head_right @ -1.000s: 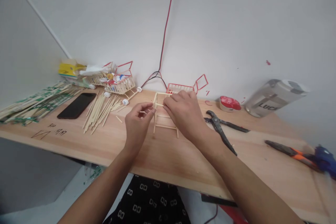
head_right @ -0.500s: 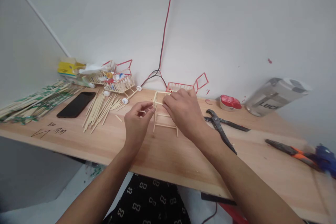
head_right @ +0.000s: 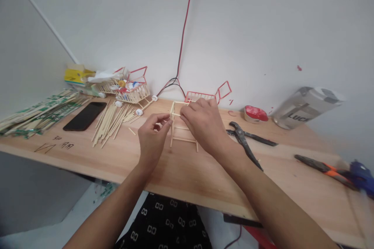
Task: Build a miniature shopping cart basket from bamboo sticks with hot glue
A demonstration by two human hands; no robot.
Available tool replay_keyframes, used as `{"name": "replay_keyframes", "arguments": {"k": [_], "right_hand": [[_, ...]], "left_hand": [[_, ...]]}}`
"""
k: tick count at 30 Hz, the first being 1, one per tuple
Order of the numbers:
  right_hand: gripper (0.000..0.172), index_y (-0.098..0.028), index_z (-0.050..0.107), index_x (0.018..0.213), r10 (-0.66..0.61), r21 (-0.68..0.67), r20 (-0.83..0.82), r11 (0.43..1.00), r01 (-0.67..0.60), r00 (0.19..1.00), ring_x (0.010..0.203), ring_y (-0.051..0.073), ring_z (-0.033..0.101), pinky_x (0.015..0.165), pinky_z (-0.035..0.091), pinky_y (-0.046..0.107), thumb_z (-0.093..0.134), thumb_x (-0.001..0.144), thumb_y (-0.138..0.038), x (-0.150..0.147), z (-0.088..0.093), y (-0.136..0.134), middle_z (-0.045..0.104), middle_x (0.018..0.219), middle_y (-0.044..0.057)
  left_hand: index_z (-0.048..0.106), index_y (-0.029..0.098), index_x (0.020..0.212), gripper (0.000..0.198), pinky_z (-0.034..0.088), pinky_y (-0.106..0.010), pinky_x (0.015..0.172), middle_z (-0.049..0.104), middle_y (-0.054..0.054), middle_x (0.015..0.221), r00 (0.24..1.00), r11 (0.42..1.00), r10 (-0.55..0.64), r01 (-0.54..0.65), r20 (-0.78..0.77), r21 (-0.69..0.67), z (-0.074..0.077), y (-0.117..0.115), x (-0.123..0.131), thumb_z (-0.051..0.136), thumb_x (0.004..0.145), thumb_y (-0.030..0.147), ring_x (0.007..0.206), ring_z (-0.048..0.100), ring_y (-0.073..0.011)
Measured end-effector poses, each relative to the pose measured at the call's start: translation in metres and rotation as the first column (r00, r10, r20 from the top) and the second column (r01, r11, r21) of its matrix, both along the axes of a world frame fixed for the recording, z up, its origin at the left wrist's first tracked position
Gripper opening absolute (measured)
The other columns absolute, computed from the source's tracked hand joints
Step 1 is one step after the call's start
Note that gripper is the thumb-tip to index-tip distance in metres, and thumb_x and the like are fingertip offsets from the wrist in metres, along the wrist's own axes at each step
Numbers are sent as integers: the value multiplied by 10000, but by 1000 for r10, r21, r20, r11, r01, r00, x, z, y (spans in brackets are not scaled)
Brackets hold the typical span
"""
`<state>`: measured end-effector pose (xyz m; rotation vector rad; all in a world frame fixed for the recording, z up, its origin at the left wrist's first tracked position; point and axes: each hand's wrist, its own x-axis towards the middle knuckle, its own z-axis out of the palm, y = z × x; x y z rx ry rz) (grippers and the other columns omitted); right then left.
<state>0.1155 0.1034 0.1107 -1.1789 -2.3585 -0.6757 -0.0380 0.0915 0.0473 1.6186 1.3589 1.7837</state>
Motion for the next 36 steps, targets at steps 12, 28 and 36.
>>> {"name": "replay_keyframes", "arguments": {"k": [12, 28, 36], "right_hand": [[188, -176, 651, 826, -10, 28, 22, 1000, 9, 1000, 794, 208, 472, 723, 229, 340, 526, 945, -250, 0, -1, 4, 673, 794, 45], [207, -182, 638, 824, 10, -61, -25, 998, -12, 1000, 795, 210, 496, 709, 227, 327, 483, 958, -213, 1, -3, 10, 686, 810, 43], [188, -185, 634, 820, 22, -69, -7, 997, -22, 1000, 780, 203, 488, 702, 233, 325, 504, 950, -224, 2, -1, 11, 679, 827, 47]], "left_hand": [[676, 184, 860, 97, 471, -273, 720, 692, -14, 857, 997, 995, 30, -23, -73, 94, -2, 1, 1, 653, 811, 104, 768, 605, -134], [672, 177, 852, 108, 468, -265, 714, 690, -13, 855, 994, 992, 48, -37, -93, 119, -4, 3, 1, 656, 806, 80, 778, 611, -134], [669, 179, 852, 97, 464, -257, 712, 686, -8, 851, 994, 992, 48, -36, -100, 122, -3, 2, 1, 647, 815, 92, 774, 606, -130]]}}
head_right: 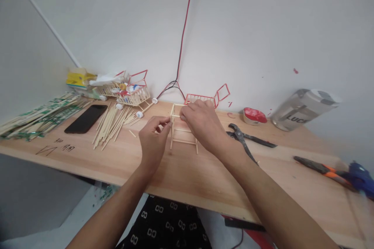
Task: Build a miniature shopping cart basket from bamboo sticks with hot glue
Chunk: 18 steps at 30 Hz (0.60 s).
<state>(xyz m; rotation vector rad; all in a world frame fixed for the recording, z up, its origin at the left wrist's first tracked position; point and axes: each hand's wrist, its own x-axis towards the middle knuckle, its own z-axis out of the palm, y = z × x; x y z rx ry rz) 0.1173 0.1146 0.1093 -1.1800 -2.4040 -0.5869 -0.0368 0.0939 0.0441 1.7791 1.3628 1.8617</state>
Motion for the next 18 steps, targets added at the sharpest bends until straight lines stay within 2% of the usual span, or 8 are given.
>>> {"name": "replay_keyframes", "arguments": {"k": [18], "right_hand": [[172, -169, 648, 823, 35, -10, -1, 999, -35, 999, 795, 212, 489, 710, 254, 322, 523, 936, -201, 1, -1, 2, 670, 818, 57]], "left_hand": [[663, 181, 844, 105, 462, -262, 722, 679, -9, 843, 1000, 1000, -22, 22, 14, 8, 1, -2, 0, 636, 815, 83, 794, 606, -134]]}}
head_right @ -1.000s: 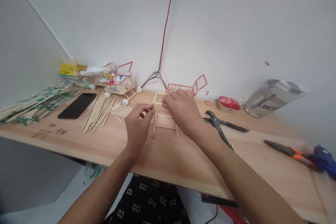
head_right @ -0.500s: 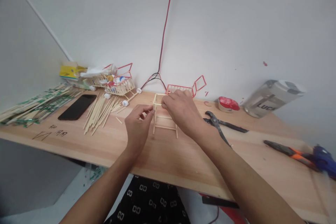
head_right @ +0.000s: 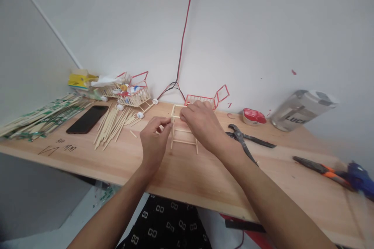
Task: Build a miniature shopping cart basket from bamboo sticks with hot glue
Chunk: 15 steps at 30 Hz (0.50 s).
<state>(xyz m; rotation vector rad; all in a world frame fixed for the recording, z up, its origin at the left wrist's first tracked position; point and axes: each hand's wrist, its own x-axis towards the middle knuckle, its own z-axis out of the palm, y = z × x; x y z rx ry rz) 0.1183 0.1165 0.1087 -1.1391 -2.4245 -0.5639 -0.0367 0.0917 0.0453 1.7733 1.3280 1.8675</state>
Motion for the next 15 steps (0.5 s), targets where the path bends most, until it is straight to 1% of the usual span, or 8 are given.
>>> {"name": "replay_keyframes", "arguments": {"k": [5, 15], "right_hand": [[165, -179, 647, 841, -13, -14, -11, 1000, 13, 1000, 822, 218, 501, 713, 248, 326, 518, 939, -212, -1, -1, 0, 676, 823, 54], [159, -182, 650, 870, 10, -21, -25, 1000, -11, 1000, 833, 217, 509, 727, 253, 326, 526, 945, -247, 0, -1, 0, 672, 831, 49]], "left_hand": [[664, 183, 836, 88, 465, -277, 723, 682, -14, 842, 1000, 1000, 17, -17, -3, -19, 0, 0, -2, 641, 813, 102, 784, 604, -142], [666, 178, 847, 100, 460, -278, 728, 687, -13, 849, 999, 999, 35, -36, -34, -33, 0, 0, -1, 656, 805, 88, 786, 604, -144]]}}
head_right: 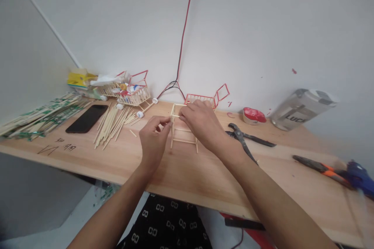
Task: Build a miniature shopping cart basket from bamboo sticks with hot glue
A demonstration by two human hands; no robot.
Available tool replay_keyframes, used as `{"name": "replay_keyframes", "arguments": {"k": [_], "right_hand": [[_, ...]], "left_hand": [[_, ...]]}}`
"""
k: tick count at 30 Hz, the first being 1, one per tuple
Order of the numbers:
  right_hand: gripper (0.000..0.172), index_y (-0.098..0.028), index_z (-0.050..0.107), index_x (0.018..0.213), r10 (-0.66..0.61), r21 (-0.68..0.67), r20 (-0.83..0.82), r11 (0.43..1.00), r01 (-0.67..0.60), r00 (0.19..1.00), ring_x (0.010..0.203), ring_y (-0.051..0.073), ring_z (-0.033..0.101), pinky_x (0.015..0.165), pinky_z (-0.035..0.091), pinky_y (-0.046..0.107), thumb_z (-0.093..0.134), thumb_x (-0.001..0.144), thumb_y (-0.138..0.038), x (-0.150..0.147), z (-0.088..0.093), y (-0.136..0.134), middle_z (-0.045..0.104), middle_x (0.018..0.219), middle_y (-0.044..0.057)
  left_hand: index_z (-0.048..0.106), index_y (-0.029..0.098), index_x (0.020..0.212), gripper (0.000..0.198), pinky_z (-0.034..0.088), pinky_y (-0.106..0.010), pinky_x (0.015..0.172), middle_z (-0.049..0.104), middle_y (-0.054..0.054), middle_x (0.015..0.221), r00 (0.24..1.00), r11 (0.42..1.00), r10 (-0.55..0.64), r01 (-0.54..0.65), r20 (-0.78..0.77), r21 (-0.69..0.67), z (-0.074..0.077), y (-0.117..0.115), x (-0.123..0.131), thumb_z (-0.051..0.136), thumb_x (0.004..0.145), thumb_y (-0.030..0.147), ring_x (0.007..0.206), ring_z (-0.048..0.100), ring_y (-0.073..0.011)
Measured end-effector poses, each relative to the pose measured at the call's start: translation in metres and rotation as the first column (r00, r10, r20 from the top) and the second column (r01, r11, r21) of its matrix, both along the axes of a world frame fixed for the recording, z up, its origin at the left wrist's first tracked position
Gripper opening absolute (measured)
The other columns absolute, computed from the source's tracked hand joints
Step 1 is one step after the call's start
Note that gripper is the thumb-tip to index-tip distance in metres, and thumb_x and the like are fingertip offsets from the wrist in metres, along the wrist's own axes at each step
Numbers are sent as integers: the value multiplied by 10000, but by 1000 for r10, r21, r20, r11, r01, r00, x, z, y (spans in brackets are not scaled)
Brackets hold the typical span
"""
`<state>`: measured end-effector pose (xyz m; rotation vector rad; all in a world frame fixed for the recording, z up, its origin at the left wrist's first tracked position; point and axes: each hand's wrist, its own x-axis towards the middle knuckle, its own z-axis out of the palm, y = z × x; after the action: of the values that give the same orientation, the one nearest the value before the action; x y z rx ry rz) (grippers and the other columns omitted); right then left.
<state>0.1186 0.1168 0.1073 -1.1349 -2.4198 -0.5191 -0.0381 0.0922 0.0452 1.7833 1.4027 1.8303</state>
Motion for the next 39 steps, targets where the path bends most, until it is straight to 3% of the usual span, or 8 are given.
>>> {"name": "replay_keyframes", "arguments": {"k": [12, 39], "right_hand": [[205, -170, 647, 833, 27, 92, 42, 995, -31, 999, 816, 213, 474, 740, 262, 328, 497, 957, -234, -2, 2, -1, 653, 799, 53], [239, -177, 596, 772, 99, 37, 136, 994, -105, 986, 776, 196, 478, 715, 245, 324, 450, 960, -162, 3, 13, 2, 651, 793, 48]], "left_hand": [[656, 185, 854, 100, 460, -284, 735, 669, -14, 835, 1000, 999, -29, 29, 8, 31, -2, 0, 0, 633, 818, 96, 805, 604, -148], [660, 198, 861, 89, 483, -278, 729, 676, -22, 840, 1000, 996, 5, -6, 6, 88, -9, 3, 3, 618, 830, 126, 804, 608, -145]]}}
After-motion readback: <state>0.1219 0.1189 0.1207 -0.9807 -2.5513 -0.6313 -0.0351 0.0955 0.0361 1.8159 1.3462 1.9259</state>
